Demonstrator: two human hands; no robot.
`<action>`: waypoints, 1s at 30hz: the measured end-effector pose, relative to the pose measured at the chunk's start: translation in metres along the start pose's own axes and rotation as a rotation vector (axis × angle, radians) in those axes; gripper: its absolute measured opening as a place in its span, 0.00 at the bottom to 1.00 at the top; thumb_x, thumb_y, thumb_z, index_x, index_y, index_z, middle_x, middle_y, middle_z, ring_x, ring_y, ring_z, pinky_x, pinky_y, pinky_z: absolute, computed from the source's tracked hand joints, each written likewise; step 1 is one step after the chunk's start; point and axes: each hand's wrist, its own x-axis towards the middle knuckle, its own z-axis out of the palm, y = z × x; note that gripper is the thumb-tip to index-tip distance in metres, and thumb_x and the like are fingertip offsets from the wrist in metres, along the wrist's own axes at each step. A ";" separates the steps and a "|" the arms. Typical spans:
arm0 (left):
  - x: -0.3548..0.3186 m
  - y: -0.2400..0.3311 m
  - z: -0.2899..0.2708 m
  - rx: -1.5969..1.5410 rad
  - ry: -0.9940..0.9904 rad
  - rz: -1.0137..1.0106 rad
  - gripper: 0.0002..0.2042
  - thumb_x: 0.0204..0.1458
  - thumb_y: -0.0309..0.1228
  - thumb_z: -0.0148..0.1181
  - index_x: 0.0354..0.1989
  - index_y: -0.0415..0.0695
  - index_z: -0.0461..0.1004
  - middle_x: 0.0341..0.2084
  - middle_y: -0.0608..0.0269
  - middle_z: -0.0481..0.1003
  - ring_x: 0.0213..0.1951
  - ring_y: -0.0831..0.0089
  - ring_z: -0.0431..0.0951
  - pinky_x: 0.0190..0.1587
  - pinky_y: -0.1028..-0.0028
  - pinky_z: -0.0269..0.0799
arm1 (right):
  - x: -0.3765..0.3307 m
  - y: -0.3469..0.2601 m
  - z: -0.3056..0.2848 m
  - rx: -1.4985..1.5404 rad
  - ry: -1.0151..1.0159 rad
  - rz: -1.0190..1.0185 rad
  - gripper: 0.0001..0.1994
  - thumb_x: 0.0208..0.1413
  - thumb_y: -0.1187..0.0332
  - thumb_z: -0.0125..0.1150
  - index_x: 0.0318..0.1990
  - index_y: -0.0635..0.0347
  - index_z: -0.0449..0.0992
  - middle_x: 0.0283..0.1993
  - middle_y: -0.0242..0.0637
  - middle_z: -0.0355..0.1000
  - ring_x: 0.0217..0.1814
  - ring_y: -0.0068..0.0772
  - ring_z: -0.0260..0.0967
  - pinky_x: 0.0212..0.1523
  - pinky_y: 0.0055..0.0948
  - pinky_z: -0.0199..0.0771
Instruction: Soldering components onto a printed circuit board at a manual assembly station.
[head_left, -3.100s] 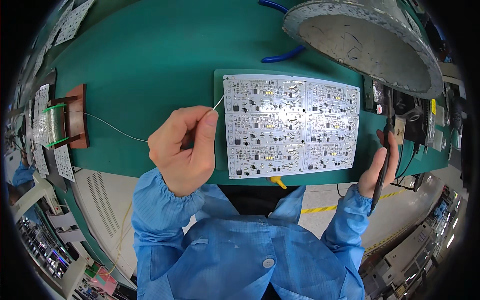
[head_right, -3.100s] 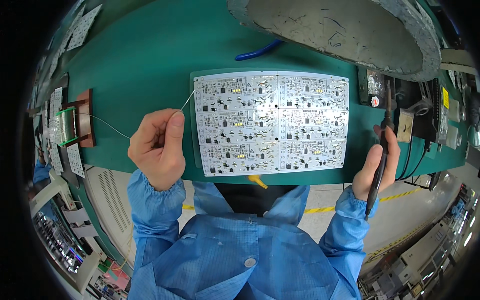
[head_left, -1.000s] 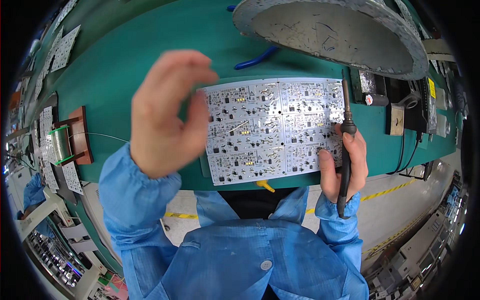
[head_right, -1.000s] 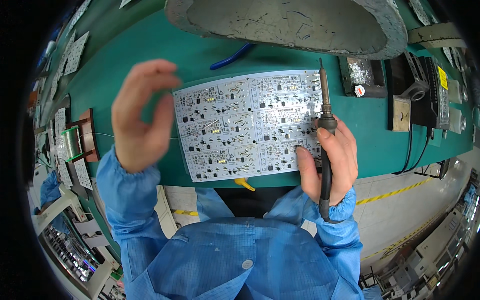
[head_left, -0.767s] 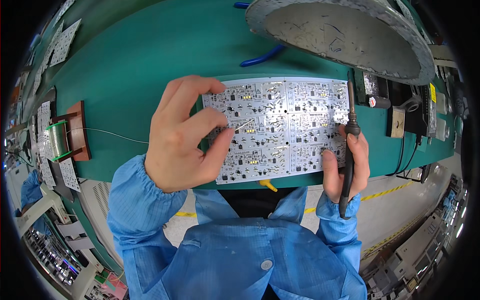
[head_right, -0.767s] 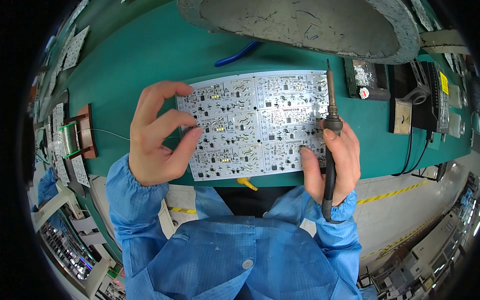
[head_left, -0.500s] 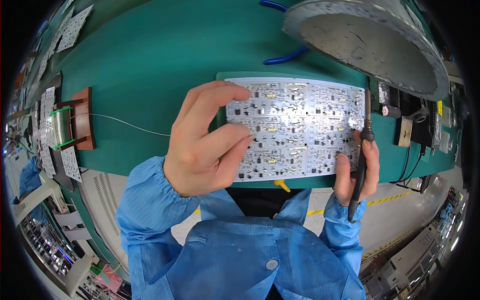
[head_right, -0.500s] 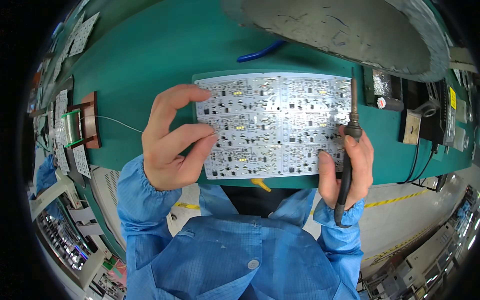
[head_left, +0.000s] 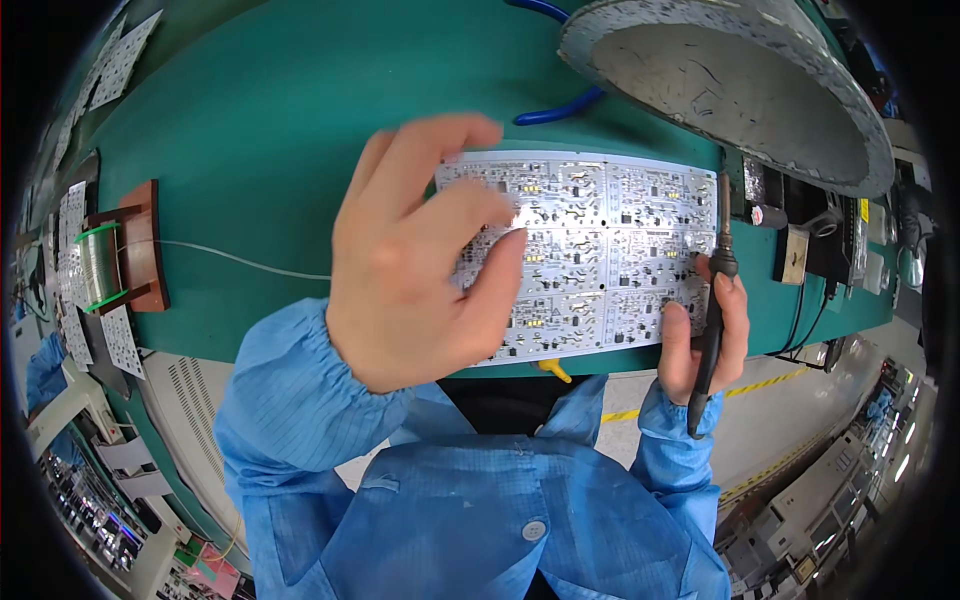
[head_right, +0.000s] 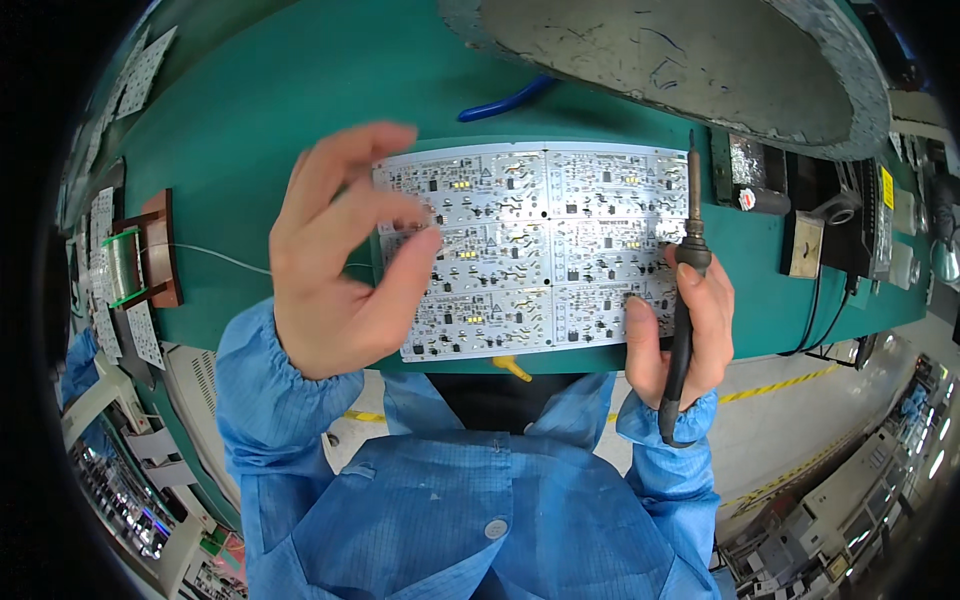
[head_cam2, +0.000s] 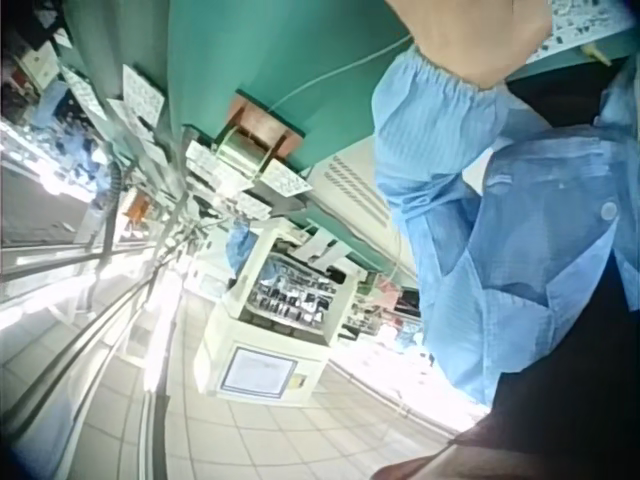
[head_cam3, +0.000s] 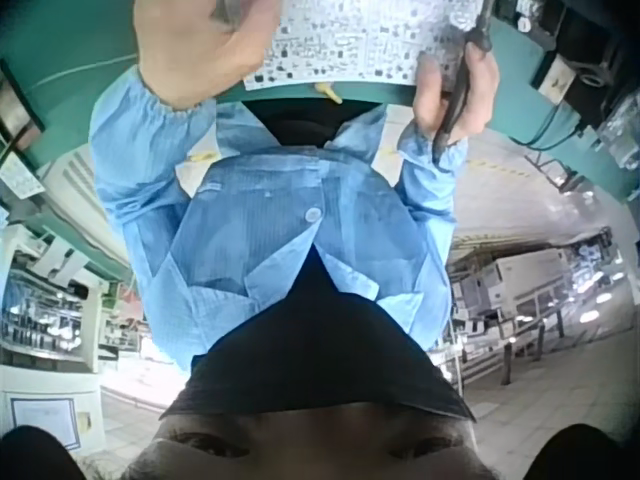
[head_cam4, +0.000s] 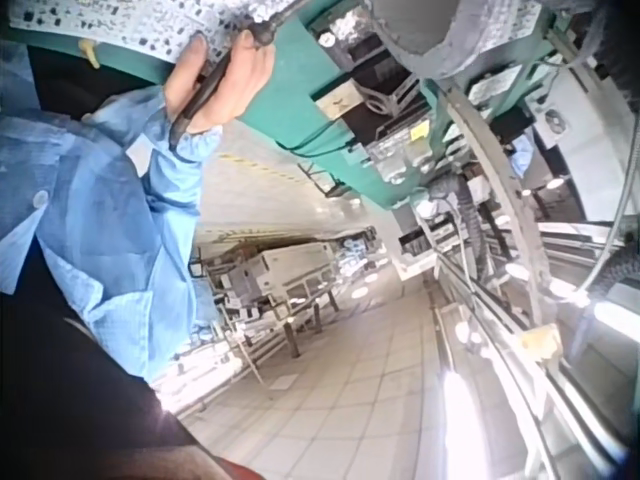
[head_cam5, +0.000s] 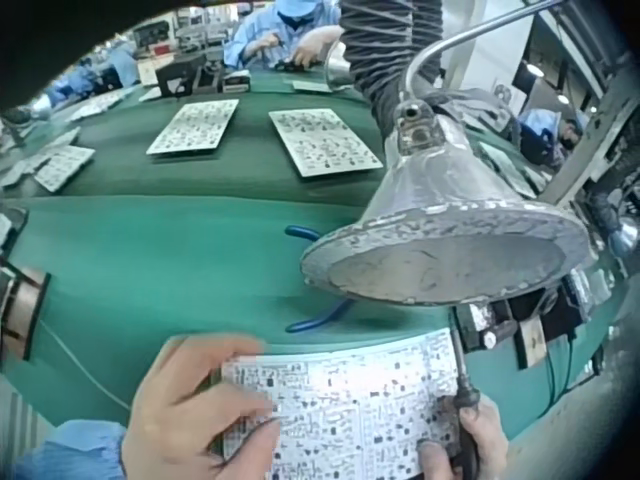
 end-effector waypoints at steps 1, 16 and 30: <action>0.013 0.004 0.005 0.080 0.000 0.042 0.07 0.40 0.19 0.60 0.30 0.36 0.74 0.42 0.50 0.72 0.34 0.63 0.72 0.36 0.71 0.68 | 0.000 0.000 -0.002 -0.001 -0.002 0.008 0.25 0.50 0.80 0.57 0.58 0.68 0.62 0.54 0.58 0.65 0.56 0.49 0.66 0.58 0.43 0.62; 0.045 0.003 0.048 0.334 -0.178 -0.124 0.09 0.41 0.28 0.57 0.32 0.40 0.74 0.47 0.48 0.68 0.48 0.51 0.67 0.49 0.60 0.65 | 0.004 0.000 -0.002 0.013 0.043 0.011 0.25 0.42 0.78 0.64 0.52 0.66 0.67 0.45 0.54 0.72 0.52 0.57 0.67 0.53 0.45 0.66; 0.020 -0.017 -0.029 0.112 0.180 -0.171 0.06 0.48 0.18 0.53 0.32 0.37 0.75 0.40 0.51 0.73 0.45 0.62 0.72 0.43 0.69 0.68 | 0.004 0.000 -0.001 0.012 0.046 0.010 0.25 0.43 0.78 0.64 0.52 0.66 0.67 0.46 0.54 0.72 0.52 0.57 0.67 0.53 0.46 0.66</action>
